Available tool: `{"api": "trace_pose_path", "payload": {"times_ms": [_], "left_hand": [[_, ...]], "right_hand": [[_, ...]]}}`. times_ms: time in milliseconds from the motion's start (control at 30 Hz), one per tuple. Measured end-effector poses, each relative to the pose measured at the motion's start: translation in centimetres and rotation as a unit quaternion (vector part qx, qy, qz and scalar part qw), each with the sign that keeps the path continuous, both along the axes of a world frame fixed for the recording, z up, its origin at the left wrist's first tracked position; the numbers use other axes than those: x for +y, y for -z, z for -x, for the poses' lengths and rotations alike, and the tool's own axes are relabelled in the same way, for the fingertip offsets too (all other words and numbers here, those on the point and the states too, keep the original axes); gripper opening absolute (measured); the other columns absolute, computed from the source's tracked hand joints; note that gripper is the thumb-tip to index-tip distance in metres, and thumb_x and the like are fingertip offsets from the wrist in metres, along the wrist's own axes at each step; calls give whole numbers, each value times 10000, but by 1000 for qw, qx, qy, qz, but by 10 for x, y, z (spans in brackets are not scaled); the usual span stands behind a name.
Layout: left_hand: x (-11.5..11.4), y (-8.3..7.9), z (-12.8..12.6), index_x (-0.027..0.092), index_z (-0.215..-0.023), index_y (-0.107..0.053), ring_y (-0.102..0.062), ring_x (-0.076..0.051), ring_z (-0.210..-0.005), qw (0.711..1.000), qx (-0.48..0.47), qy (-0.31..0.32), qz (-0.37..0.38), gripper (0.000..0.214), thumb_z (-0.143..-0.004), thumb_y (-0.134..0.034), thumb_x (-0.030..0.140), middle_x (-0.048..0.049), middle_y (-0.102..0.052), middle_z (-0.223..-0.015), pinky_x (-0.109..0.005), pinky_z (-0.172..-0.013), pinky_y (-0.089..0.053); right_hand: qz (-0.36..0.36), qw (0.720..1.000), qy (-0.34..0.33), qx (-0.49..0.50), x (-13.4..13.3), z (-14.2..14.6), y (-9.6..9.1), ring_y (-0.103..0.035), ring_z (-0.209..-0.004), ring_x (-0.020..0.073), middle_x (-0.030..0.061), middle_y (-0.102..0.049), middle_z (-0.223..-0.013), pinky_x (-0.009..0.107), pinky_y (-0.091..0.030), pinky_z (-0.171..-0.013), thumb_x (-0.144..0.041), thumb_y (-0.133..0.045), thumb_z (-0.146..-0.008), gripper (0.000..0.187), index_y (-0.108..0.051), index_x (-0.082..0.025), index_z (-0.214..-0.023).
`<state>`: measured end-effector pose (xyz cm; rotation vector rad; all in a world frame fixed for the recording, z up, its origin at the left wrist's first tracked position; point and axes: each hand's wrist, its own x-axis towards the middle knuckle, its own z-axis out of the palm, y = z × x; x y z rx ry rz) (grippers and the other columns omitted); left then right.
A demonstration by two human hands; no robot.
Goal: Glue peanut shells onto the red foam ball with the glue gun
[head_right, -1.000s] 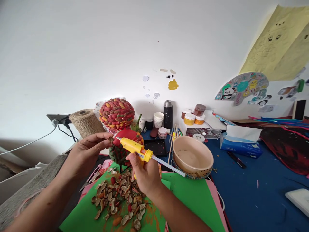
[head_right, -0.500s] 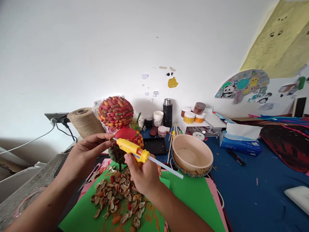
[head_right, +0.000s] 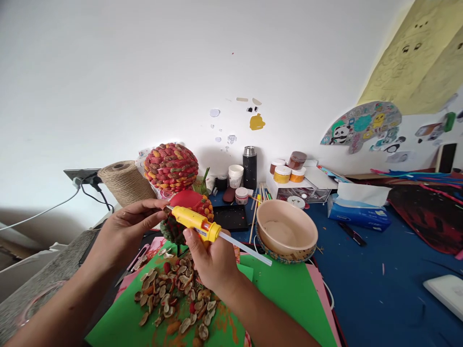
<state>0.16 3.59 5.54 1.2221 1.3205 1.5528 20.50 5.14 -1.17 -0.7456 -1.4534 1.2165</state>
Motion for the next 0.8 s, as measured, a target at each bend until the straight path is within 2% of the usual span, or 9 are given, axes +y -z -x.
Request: {"api": "trace_pose_path", "payload": {"times_ms": [267,467,800], "left_hand": [[-2,3,2,253,-1014,-952,-784,-257,-899,1000,16,-5,-5,463,-716,-1099,574,-94,-897,-996,-305,-744,-636],[-2,5,3,265,-1029,-949,-782,-260,-925,999,40,-6,-18,435,-757,-1073,581,-85,-898,-1039,-308,-770,-629],[-1,6,4,277,-1038,-944,-775,-264,-975,998,51,-8,-31,395,-799,-1055,572,-76,-895,-1068,-313,-814,-628]], "right_hand": [[-17,1000,19,-6,3,3,8,-574,-504,196,1,-571,-570,273,-400,-408,-855,-625,-1058,656,-751,-245,-851],[-5,1000,7,7,1,1,3,-536,-485,167,37,-664,-722,282,-406,-397,-850,-658,-1042,638,-771,-239,-895],[2,1000,14,-4,-1,0,3,-535,-493,169,35,-644,-697,273,-410,-398,-839,-682,-1038,626,-772,-241,-875]]}}
